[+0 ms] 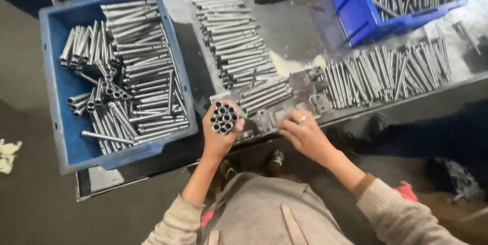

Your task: Assembling small metal tubes into a fixture on a workbench in a fabrication environment.

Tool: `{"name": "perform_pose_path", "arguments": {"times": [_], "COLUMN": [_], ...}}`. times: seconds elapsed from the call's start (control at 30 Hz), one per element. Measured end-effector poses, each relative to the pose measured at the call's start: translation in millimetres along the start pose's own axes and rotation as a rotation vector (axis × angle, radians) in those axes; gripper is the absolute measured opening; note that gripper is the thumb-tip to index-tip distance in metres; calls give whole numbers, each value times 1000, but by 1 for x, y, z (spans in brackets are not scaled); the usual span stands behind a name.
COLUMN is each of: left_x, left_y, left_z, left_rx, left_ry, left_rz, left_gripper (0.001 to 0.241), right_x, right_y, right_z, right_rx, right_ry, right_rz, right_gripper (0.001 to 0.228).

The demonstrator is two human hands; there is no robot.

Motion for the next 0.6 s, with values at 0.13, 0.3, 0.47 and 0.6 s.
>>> {"name": "perform_pose_path", "arguments": {"times": [0.13, 0.3, 0.47, 0.6], "left_x": [-11, -16, -8, 2], "left_y": [2, -7, -1, 11], "left_z": [19, 28, 20, 8], "left_rx": [75, 128, 107, 36], "left_ry": [7, 4, -40, -43], "left_rz": [-9, -62, -83, -45], "left_gripper": [32, 27, 28, 27], "right_x": [18, -30, -8, 15], "right_y": [18, -12, -66, -92], "right_z": [-36, -8, -148, -163], "right_rx": [4, 142, -186, -303], "right_ry": [-82, 0, 370, 617], "right_rz": [86, 147, -331, -346], "right_gripper": [16, 18, 28, 60]}}
Point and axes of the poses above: each hand's wrist, its own x-axis towards the middle knuckle, its own y-axis out of the palm, z = x × y, the point moved 3 cm from there along x, towards the middle knuckle, and after that the axes turned 10 degrees about y, right-handed, at the moved point
